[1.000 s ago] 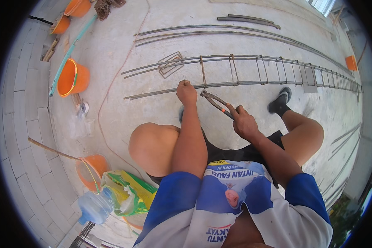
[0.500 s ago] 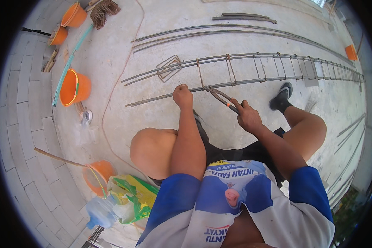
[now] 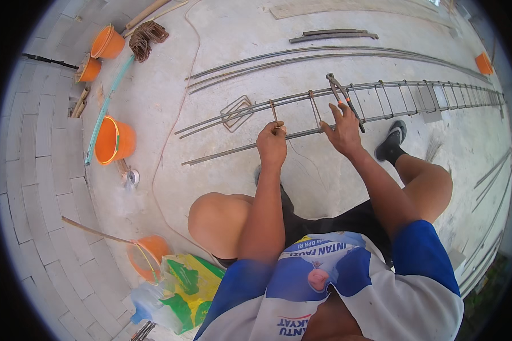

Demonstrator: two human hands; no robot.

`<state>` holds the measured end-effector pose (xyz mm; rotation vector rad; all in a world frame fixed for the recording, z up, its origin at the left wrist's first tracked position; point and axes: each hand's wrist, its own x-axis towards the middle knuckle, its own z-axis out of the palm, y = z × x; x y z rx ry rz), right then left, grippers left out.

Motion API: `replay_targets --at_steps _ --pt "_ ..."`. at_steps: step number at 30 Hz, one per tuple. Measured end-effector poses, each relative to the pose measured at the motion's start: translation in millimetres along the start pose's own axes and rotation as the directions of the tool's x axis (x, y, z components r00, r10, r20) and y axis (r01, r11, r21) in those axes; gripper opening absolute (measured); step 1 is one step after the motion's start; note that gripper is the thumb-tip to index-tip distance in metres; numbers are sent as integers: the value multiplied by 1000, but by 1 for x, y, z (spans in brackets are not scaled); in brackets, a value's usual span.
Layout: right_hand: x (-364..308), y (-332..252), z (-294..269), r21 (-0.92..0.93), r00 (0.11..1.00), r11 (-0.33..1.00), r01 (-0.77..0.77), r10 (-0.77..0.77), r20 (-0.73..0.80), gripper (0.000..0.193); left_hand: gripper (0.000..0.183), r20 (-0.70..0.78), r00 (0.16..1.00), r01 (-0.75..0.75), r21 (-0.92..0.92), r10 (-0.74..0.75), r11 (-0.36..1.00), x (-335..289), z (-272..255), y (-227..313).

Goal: The person sits on the floor and assembles a rebar cage by tying metal rods together with wire. They use pliers to twist and secure the wire at each intersection of the rebar grid.

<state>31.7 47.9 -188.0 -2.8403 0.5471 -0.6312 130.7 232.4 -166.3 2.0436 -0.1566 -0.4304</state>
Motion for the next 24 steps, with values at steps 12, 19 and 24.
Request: replay_targets --at_steps 12,19,24 --pt "23 -93 -90 762 901 511 -397 57 430 27 28 175 984 59 -538 43 841 -12 -53 84" --pt "49 -125 -138 898 938 361 -252 -136 318 29 28 377 920 136 -569 111 811 -11 -137 144" --pt "49 -117 -103 808 901 423 -410 46 432 28 35 502 864 60 -179 39 982 32 -154 129"
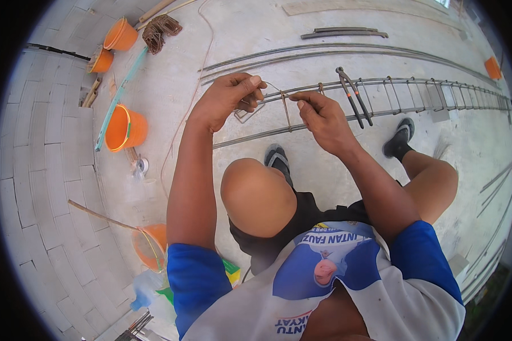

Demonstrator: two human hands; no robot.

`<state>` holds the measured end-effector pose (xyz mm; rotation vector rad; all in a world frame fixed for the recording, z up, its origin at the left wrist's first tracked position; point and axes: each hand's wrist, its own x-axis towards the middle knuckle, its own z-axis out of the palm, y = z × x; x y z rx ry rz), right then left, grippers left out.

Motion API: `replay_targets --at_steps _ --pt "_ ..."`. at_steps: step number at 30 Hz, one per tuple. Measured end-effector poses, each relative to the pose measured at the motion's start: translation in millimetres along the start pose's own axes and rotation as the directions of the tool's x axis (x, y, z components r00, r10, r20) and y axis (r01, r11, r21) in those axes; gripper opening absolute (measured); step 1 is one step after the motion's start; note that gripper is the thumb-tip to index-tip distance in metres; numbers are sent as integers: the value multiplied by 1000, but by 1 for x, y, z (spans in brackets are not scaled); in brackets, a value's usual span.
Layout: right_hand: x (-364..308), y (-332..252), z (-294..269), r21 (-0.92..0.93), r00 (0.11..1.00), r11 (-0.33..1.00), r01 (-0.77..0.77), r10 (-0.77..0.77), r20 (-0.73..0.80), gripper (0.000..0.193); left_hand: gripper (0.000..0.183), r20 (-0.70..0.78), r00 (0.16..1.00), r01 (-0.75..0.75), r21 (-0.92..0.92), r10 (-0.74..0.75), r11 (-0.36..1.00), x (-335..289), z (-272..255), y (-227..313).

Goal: The person sits on the floor and assembles a rebar cage by tying metal rods together with wire. They use pliers to twist and secure the wire at each intersection of the rebar grid.

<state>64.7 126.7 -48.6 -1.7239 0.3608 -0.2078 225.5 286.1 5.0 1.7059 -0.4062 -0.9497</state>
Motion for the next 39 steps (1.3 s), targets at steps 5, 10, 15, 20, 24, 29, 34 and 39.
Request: replay_targets --at_steps 5,10,15,20,24,29,34,39 --pt "12 107 -8 327 745 699 -636 666 24 34 46 -180 982 122 366 -59 923 76 -37 -103" --pt "61 171 12 411 657 591 -695 753 28 37 42 -273 961 83 450 48 889 149 -41 -167" --pt "114 191 35 487 589 483 -728 804 83 29 44 -178 979 169 423 -101 890 192 -24 -178" --pt "136 201 49 425 630 532 -733 766 127 18 44 -82 986 164 287 -146 944 218 -2 -206" --pt "140 212 56 435 633 530 -728 763 131 13 35 -155 981 144 152 -120 978 225 5 -214" --pt "137 204 66 126 760 767 -629 641 -109 23 28 -138 972 187 -42 -191 981 226 11 -199" --pt "134 197 74 -306 929 877 -370 341 -147 27 23 -138 984 110 -39 -114 993 218 11 -197" --pt "139 195 67 -422 973 876 -232 215 -88 21 15 -96 995 40 123 -29 992 182 10 -186"
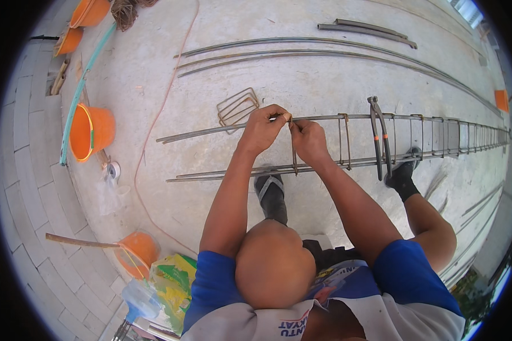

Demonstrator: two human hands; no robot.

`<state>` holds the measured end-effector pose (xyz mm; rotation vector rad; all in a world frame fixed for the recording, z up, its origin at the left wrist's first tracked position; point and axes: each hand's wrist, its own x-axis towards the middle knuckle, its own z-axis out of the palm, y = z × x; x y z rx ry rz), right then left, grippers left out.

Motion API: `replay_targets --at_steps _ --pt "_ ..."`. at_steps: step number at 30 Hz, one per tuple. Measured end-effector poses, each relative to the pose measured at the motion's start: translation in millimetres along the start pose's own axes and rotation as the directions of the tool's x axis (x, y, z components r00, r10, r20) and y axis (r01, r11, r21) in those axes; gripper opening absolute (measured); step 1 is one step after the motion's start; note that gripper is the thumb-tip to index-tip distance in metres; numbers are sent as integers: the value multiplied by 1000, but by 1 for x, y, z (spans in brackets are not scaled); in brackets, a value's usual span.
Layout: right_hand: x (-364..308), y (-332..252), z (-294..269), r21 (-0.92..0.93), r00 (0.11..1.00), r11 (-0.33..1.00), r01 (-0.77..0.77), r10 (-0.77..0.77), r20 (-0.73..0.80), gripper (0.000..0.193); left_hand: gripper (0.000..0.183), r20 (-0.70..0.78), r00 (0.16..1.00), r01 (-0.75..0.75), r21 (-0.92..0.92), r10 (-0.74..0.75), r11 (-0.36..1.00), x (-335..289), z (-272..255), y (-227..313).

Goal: The person sits on the floor and assembles a rebar cage by tying metal rods together with wire. They use pliers to twist and secure the wire at each intersection of the rebar grid.

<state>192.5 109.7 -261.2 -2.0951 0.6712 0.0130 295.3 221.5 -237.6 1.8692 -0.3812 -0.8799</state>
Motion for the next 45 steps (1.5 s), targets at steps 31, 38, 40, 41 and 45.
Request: replay_targets --at_steps 31,38,40,41,45 --pt "5 -15 -6 -303 992 951 -61 92 87 30 36 -42 999 5 557 22 830 8 24 -26" --pt "3 -15 1 -380 999 924 -34 43 14 26 44 -36 997 68 91 -65 994 4 12 -19" --pt "3 -22 0 -425 998 904 -45 56 14 25 42 -21 997 81 58 -80 995 6 10 -20" --pt "4 -23 2 -443 998 896 -47 60 15 24 41 -7 995 102 57 -102 993 9 9 -24" --pt "5 -20 6 -496 999 868 -37 45 6 23 32 4 985 173 60 -173 983 11 8 -15"
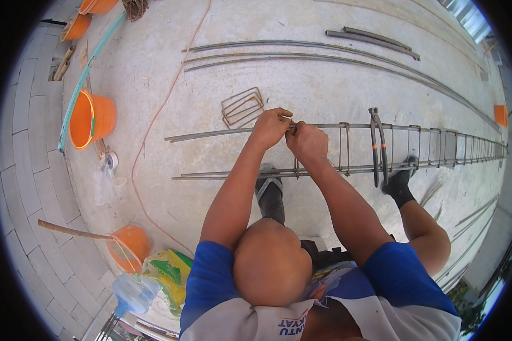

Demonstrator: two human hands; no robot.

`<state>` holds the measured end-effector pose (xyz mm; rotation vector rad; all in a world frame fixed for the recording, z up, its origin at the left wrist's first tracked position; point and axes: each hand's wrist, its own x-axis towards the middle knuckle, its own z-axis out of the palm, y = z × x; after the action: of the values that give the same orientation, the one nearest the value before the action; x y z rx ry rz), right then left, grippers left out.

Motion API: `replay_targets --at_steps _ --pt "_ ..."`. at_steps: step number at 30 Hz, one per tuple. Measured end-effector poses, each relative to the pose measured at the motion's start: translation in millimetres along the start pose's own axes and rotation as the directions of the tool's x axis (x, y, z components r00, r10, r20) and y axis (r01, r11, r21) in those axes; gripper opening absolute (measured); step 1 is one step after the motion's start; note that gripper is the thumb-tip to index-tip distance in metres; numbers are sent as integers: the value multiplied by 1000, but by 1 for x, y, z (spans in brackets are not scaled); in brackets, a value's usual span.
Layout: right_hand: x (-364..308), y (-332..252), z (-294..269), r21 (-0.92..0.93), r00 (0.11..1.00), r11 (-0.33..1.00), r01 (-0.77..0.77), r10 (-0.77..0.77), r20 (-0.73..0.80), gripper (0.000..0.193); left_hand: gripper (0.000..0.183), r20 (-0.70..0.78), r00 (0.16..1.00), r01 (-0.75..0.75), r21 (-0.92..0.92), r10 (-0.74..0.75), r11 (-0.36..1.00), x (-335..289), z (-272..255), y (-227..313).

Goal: The person sits on the floor and assembles a rebar cage by tying metal rods together with wire. They use pliers to twist and secure the wire at each intersection of the rebar grid.

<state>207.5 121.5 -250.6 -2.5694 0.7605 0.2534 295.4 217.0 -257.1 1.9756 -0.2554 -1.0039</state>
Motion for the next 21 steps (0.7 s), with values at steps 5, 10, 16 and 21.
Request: replay_targets --at_steps 5,10,16,21 --pt "1 2 5 -32 999 998 48 -49 -10 23 30 6 994 -111 -3 111 994 -3 -3 -9" --pt "22 24 -32 -27 898 951 308 -281 339 18 32 96 994 -66 77 59 995 -25 -13 11" --pt "62 29 -101 -350 766 693 631 -483 425 10 45 13 968 -249 -29 250 968 -19 -6 -10" --pt "63 -22 -83 -260 568 506 823 -706 423 13 48 -96 955 -286 -56 280 957 -19 0 -11"
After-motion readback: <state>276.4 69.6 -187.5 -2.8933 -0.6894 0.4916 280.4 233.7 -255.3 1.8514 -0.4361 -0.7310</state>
